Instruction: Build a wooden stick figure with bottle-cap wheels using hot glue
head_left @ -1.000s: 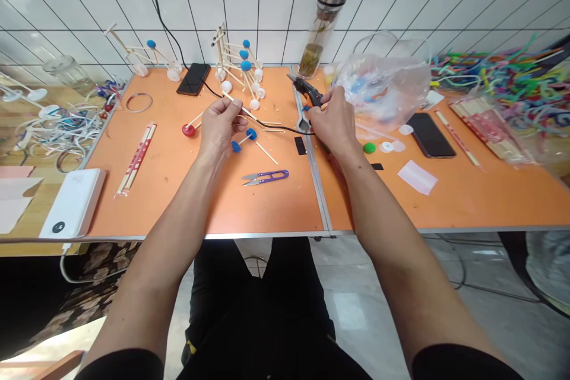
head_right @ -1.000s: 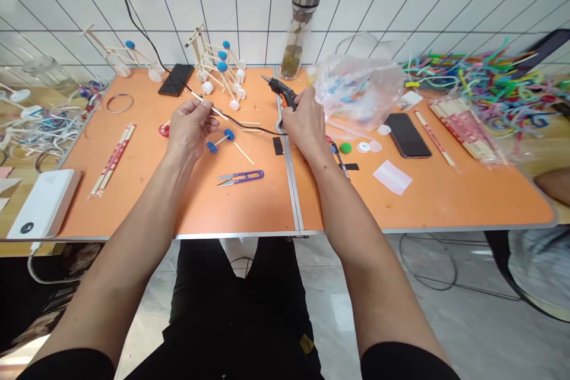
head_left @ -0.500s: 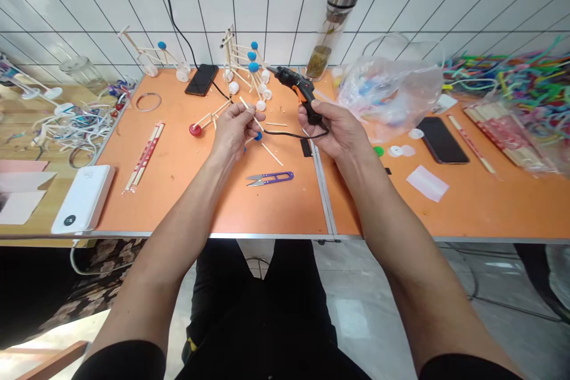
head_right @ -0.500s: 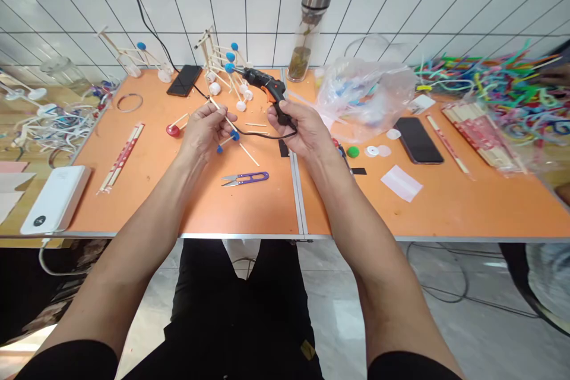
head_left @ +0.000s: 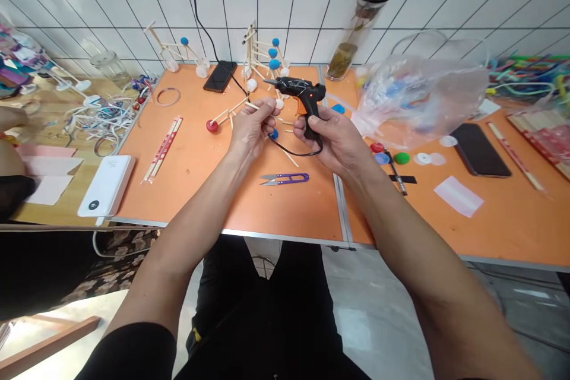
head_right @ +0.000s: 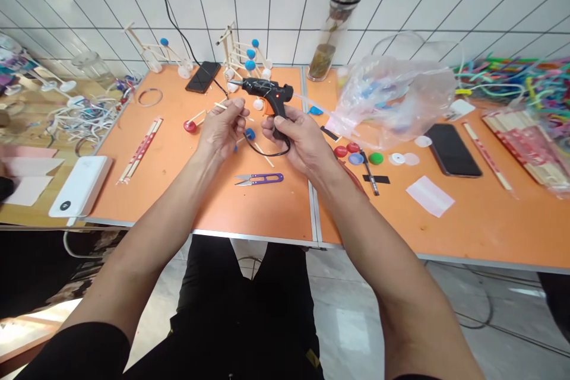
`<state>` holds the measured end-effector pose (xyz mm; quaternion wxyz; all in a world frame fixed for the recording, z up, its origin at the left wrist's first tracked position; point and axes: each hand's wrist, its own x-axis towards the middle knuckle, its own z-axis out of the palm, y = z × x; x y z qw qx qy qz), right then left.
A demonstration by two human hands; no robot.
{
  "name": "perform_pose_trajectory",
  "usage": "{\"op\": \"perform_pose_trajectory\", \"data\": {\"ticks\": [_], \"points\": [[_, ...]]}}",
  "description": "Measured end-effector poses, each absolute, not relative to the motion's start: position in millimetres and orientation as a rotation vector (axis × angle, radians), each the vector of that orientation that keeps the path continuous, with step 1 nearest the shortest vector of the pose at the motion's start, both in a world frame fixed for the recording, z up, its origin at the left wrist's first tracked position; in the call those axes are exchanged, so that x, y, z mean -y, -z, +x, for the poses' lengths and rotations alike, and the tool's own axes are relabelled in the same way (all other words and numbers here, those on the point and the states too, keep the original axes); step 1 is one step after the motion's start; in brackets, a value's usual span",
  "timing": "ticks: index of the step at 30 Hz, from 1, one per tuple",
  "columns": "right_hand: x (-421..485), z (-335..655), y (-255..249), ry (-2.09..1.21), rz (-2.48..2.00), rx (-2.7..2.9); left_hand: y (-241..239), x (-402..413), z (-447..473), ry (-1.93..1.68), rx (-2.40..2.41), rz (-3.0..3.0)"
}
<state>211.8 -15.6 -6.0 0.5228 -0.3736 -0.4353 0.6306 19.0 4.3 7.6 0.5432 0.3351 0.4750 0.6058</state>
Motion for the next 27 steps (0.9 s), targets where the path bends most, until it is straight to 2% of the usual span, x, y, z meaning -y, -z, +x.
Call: {"op": "perform_pose_trajectory", "data": {"ticks": [19, 27], "points": [[15.2, 205.6, 22.7, -1.513, -0.775, 1.090, -10.7, -2.6, 18.6, -1.431, -1.019, 0.594], [3.6, 224.5, 10.1, -1.330, -0.782, 1.068, -12.6, 2.6, 16.9, -1.358, -1.085, 0.855]]}}
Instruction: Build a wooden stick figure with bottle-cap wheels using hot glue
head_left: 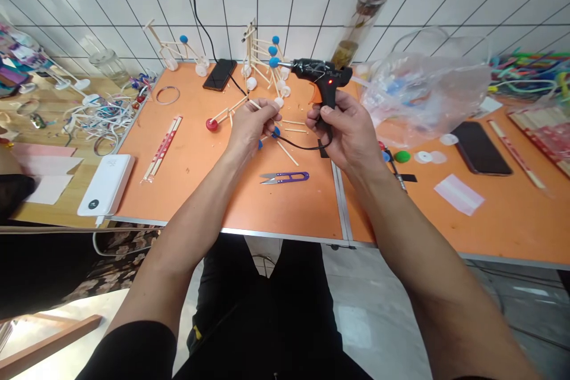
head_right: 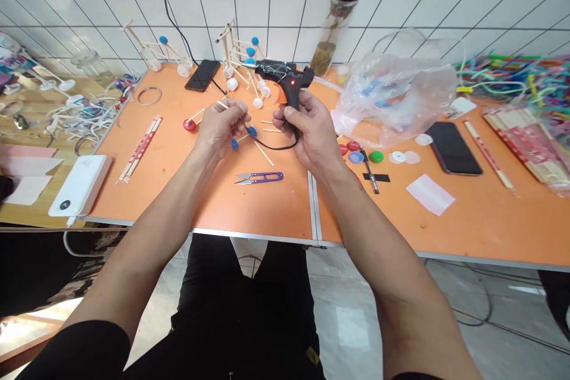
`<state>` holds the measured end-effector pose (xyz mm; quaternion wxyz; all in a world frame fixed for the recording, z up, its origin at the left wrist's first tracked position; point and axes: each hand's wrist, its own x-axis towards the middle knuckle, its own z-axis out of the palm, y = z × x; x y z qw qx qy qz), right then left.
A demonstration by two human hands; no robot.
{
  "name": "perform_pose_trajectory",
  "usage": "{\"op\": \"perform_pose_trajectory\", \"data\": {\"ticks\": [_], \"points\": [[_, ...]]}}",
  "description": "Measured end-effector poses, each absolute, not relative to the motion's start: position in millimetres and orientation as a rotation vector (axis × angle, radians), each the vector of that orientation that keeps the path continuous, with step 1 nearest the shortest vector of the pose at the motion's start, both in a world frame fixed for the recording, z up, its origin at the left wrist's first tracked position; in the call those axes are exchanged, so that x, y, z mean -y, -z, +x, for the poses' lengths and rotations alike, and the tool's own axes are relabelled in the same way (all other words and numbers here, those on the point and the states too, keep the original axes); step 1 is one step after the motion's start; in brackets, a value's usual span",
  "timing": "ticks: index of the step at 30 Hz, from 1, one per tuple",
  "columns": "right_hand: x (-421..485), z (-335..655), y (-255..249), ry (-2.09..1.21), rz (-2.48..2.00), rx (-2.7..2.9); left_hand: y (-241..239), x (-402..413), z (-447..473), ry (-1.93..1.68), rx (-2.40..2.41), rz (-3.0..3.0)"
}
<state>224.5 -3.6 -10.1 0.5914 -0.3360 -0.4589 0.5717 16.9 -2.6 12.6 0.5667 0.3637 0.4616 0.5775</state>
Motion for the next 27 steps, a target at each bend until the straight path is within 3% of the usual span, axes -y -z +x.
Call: {"op": "perform_pose_trajectory", "data": {"ticks": [7, 15, 27], "points": [[-17.8, 236.8, 28.3, -1.178, -0.841, 1.139, -30.5, 13.2, 6.9, -1.153, -1.079, 1.195], [-22.4, 234.1, 34.6, -1.101, -0.868, 1.202, -27.7, 20.3, -3.7, -0.543, -0.912, 1.444], [-3.9, 225.4, 11.0, -1.191, -0.940, 1.127, -25.3, 2.1, -7.6, -1.200, -1.067, 0.929]]}}
